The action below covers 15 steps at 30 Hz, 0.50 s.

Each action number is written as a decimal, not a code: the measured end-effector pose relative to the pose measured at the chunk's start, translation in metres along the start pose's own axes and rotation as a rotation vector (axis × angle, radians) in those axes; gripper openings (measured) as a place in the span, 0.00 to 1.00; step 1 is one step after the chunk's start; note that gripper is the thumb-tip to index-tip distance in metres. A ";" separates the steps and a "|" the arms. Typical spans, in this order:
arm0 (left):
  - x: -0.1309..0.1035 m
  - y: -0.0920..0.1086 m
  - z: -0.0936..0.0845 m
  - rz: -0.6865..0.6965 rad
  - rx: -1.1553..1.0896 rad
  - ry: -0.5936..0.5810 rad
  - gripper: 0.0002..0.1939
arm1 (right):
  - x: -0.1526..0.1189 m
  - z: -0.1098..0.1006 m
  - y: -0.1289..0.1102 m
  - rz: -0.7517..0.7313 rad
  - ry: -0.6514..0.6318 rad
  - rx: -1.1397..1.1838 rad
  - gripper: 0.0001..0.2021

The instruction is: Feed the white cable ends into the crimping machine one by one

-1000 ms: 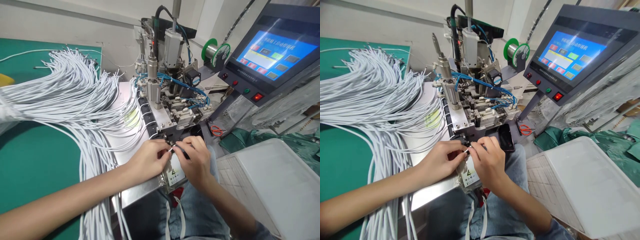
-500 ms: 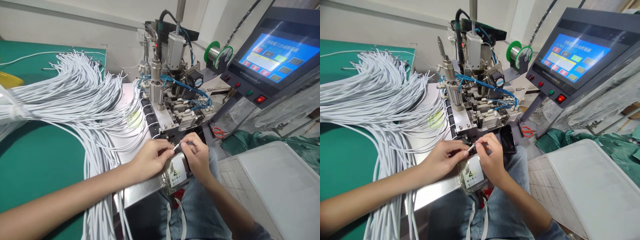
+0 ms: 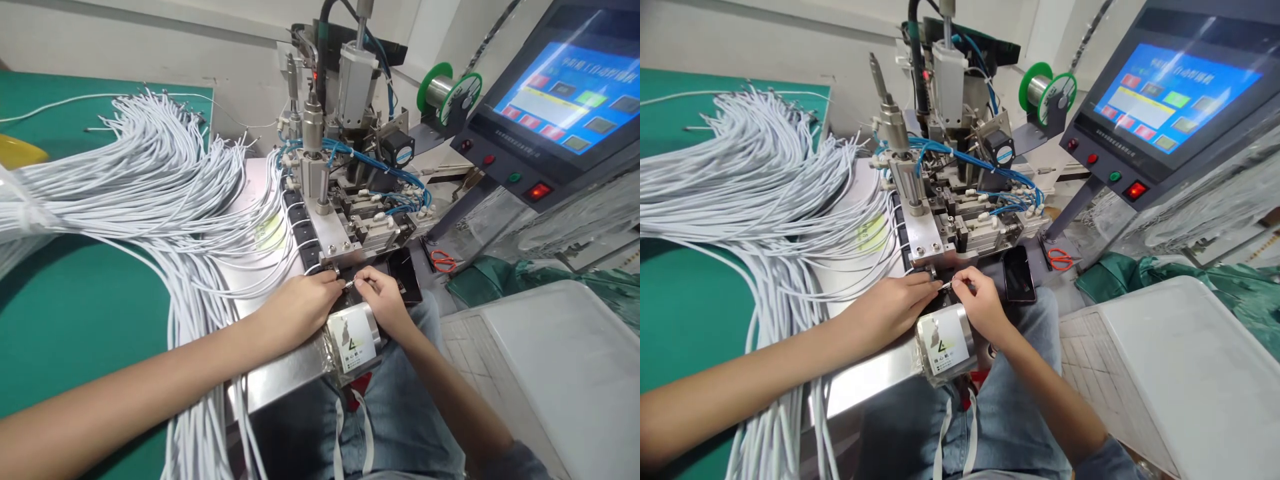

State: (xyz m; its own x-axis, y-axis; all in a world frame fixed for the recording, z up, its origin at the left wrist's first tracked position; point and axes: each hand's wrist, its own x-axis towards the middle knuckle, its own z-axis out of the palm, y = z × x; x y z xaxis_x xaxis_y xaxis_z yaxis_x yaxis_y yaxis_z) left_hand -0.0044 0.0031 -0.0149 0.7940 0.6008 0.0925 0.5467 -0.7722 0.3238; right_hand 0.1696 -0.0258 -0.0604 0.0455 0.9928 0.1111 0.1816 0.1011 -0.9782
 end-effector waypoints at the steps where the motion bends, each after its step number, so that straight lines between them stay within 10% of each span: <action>1: 0.000 0.000 0.000 -0.005 0.000 -0.011 0.14 | 0.000 0.001 0.002 0.011 0.005 0.000 0.07; 15: 0.000 0.000 0.001 -0.052 0.023 -0.039 0.15 | 0.011 -0.006 0.002 0.321 -0.130 0.192 0.09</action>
State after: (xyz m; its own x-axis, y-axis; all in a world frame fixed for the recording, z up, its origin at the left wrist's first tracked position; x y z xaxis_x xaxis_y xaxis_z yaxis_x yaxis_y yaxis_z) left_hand -0.0042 0.0025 -0.0162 0.7739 0.6321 0.0396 0.5930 -0.7451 0.3053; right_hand 0.1758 -0.0154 -0.0598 -0.0568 0.9745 -0.2169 -0.0090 -0.2177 -0.9760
